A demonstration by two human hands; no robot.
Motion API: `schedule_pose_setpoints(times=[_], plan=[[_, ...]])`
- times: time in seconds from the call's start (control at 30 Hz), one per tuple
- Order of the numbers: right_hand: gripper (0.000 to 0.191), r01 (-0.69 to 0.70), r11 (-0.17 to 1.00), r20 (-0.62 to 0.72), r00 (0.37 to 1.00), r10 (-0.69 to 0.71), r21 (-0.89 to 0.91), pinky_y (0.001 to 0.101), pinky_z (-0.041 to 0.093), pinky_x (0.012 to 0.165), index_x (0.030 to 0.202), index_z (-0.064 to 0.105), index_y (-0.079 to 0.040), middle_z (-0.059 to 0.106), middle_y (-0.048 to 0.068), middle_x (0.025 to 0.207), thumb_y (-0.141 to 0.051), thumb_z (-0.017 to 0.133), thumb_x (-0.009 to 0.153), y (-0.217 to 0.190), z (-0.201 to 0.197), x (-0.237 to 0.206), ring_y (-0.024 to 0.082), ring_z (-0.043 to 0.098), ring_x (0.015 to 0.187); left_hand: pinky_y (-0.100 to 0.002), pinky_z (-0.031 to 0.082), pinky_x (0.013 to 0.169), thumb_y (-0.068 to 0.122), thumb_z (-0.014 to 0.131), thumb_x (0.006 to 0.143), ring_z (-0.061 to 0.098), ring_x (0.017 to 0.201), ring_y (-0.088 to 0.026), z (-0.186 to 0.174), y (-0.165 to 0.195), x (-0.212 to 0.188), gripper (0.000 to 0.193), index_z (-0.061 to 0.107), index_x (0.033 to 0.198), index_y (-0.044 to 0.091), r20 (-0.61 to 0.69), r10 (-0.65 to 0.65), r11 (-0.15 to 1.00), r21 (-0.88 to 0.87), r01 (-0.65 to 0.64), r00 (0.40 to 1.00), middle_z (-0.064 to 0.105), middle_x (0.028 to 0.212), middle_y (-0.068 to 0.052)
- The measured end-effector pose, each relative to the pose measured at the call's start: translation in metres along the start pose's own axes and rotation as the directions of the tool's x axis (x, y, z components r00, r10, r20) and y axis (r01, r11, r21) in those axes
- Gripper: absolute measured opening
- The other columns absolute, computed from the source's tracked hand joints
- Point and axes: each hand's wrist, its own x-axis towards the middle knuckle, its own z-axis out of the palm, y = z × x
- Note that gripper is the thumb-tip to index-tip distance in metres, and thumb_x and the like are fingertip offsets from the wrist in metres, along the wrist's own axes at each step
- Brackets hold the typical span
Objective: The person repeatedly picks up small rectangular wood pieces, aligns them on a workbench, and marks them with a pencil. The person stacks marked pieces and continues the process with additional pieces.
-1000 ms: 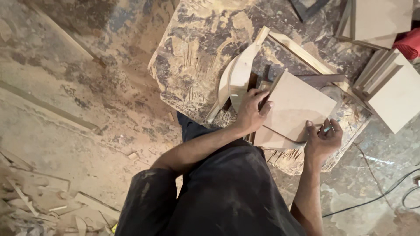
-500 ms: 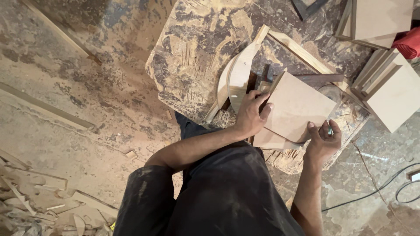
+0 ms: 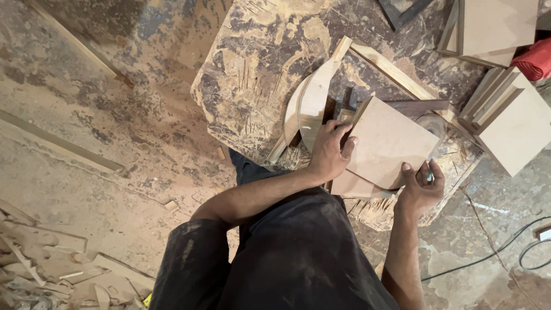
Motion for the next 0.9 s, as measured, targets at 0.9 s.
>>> schedule_pose_setpoints(times=[0.9], plan=[[0.056,0.018,1.000,0.023,1.000,-0.017,-0.013,0.0335,0.058,0.099,0.135,0.053,0.010,0.066,0.023,0.126,0.010,0.081,0.087,-0.001,-0.002,0.000,0.024,0.070,0.115,-0.045,0.044,0.106,0.019,0.066,0.098,0.054,0.118,-0.031,0.003,-0.003,0.001,0.045,0.059,0.136,-0.003,0.044,-0.043,0.995,-0.088,0.047,0.998,0.057,0.123,-0.018]])
